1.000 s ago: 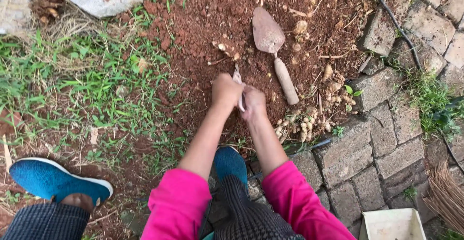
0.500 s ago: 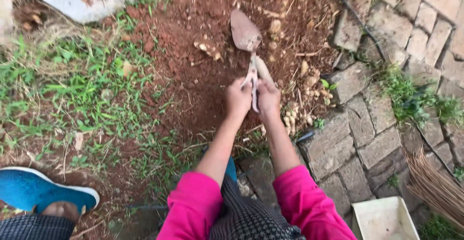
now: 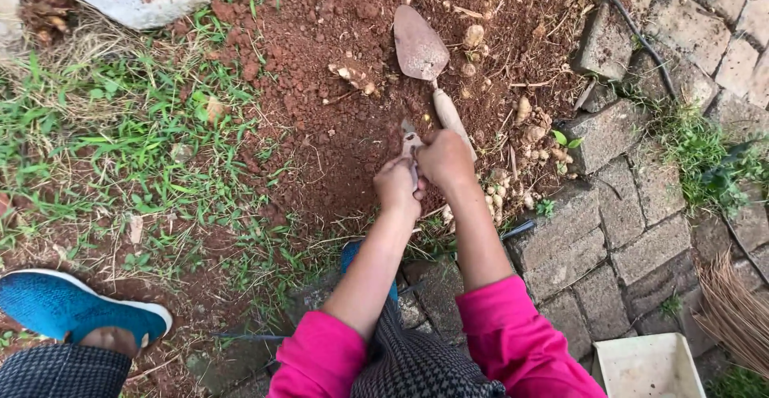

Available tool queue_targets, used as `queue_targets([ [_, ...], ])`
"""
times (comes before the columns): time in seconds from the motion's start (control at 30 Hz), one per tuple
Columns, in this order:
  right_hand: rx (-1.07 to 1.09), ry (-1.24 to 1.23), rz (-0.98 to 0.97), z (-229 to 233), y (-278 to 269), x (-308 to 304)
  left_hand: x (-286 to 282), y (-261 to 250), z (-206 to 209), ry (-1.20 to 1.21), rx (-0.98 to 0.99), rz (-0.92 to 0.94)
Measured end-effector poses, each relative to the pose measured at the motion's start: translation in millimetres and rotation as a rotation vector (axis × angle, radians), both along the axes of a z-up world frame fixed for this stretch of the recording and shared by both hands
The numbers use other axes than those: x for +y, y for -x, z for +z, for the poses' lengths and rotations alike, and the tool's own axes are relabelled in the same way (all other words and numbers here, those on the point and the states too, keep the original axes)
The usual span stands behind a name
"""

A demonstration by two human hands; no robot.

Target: Harvesting turmeric from the ground using a hand trowel and scissors.

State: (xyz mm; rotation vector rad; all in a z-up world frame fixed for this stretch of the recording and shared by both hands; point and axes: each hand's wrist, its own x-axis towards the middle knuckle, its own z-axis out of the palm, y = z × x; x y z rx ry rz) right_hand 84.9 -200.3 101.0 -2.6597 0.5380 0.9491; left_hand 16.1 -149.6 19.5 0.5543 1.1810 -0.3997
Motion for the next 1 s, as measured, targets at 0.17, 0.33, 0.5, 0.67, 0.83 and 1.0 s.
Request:
queue_targets([
  [0.17, -0.011, -0.064, -0.134, -51.4, -18.3, -7.8, 1.7, -34.3, -21.1, -0.024, 0.061, -0.011],
  [0.33, -0.099, -0.141, -0.171, -92.7, 30.9, -31.3, -4.9, -2.9, -42.1, -0.126, 0.03, -0.089],
  [0.5, -0.555, -0.569, -0.212, -146.2, 63.6, -65.9, -18.6, 8.7, -58.6, -0.655, -0.533, -0.074],
  [0.67, -0.53, -0.645, -0.252, -41.7, 61.8, -37.9, 16.7, -11.2, 39.2, -0.421, -0.618, -0.099],
  [0.83, -0.097, -0.265, -0.118, -12.3, 87.3, -28.3, 6.7, 61.8, 32.7, -0.215, -0.165, -0.163],
  [1.0, -0.054, -0.326, -0.261, -21.5, 70.8, -10.3, 14.9, 51.5, 14.3, -0.178, -0.145, -0.032],
])
